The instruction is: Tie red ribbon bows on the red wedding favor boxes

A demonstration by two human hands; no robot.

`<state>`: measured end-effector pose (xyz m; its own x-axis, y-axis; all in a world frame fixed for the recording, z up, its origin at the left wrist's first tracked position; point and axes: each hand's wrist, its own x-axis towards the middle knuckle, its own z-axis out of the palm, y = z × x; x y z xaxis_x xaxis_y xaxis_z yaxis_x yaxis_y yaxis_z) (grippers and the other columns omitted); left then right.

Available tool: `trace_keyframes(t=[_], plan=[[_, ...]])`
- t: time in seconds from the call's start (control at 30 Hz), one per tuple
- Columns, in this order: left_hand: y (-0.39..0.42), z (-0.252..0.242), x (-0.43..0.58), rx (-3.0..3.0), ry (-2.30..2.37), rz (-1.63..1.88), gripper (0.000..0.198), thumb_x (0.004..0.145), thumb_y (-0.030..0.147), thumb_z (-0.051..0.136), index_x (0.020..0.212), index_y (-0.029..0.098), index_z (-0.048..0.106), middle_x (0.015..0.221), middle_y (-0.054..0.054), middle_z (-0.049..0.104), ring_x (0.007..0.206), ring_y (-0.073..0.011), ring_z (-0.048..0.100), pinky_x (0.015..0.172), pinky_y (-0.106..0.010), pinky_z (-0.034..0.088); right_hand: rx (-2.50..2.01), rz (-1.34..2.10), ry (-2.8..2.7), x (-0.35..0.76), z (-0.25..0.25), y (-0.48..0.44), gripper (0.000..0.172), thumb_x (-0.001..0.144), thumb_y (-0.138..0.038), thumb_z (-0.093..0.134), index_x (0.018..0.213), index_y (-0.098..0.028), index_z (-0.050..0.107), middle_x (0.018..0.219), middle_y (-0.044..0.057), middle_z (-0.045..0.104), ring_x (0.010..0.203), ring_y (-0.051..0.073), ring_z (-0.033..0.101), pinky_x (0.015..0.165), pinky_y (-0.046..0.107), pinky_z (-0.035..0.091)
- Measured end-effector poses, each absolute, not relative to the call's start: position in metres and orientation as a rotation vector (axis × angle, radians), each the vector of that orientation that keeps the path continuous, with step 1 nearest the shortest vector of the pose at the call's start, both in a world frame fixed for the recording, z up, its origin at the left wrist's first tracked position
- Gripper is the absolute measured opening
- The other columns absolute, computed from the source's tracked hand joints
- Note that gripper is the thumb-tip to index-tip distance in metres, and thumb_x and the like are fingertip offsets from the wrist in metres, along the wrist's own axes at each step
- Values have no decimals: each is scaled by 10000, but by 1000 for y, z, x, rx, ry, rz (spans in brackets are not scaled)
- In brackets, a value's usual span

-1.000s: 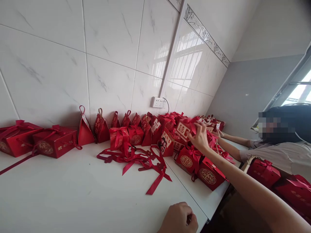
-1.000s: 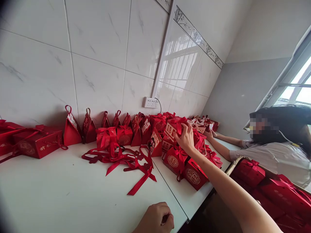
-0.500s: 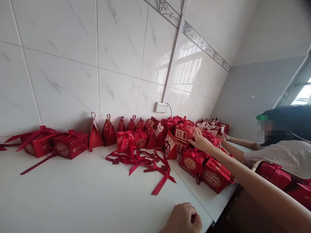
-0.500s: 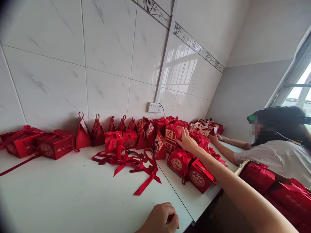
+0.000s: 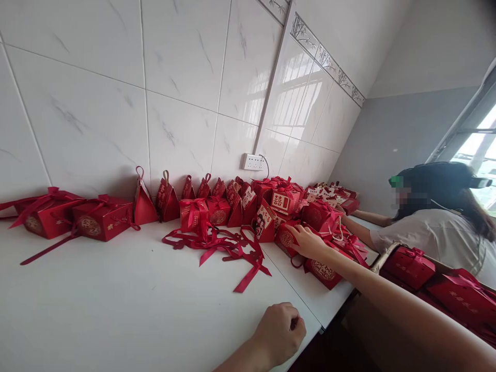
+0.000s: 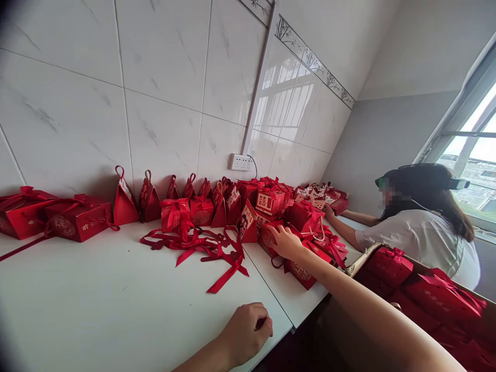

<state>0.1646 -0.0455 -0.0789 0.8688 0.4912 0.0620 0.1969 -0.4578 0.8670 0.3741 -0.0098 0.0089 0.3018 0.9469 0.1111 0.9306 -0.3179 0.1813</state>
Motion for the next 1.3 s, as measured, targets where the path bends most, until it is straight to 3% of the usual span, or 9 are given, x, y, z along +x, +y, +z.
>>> trace_keyframes(t=[0.17,0.47,0.6,0.7,0.9,1.0,1.07,1.2,1.3], plan=[[-45,-77,164,2055,482,365,262,817,248,430,646,150,602,763,-18,591,558,-91,414,570,-224,356,2651,247,1608,394,18,-11,774,814,-547,488,1398,-80,290,1213,241,537,1110,365,542,859,459,435],[-47,-74,162,2128,424,416,284,850,245,404,724,157,643,805,-24,624,634,-105,514,632,-210,420,2592,316,1808,327,59,-39,859,728,-561,543,1422,-141,260,1147,208,564,1072,386,536,885,539,383],[-53,-67,152,2520,167,568,186,811,213,488,795,151,663,833,-49,666,765,-143,570,789,-217,434,2306,-181,2498,277,84,-42,820,715,-543,565,1415,-268,239,1255,119,536,1080,309,548,859,423,459],[-53,-49,130,2786,-20,610,212,818,240,455,777,177,652,849,-54,678,741,-153,566,775,-251,428,2238,-368,2875,239,66,-12,770,742,-545,538,1390,-263,234,1203,108,545,1072,292,535,878,436,454],[-11,-28,54,2839,305,835,187,789,260,427,696,219,584,765,-52,623,753,-168,565,789,-317,429,2499,-21,3090,167,-32,39,788,729,-521,557,1362,-180,236,1101,154,449,1045,336,446,917,515,396],[20,-46,19,2529,834,1562,163,792,290,445,865,197,557,890,-79,565,891,-204,542,817,-367,444,2488,235,3071,159,-64,42,824,760,-551,514,1389,-144,173,1036,162,447,968,342,455,855,535,408],[35,-59,5,2189,1111,1846,297,793,328,494,1053,184,487,1087,-118,509,1063,-244,488,881,-420,427,2494,471,3106,160,-72,41,911,732,-626,515,1392,-114,152,1044,176,448,961,353,460,802,537,425],[45,-71,1,1785,1127,1532,606,801,465,526,1313,236,297,1369,-138,311,1244,-291,381,911,-441,444,2454,610,3163,162,-70,29,1002,667,-745,498,1369,-94,204,1069,198,466,950,366,483,735,534,439],[42,-69,4,1776,973,1348,659,758,514,592,1311,262,337,1420,-109,258,1308,-301,323,1022,-448,381,2375,147,3362,164,-62,20,939,686,-746,473,1340,-113,245,1052,174,488,939,332,507,753,507,443]])
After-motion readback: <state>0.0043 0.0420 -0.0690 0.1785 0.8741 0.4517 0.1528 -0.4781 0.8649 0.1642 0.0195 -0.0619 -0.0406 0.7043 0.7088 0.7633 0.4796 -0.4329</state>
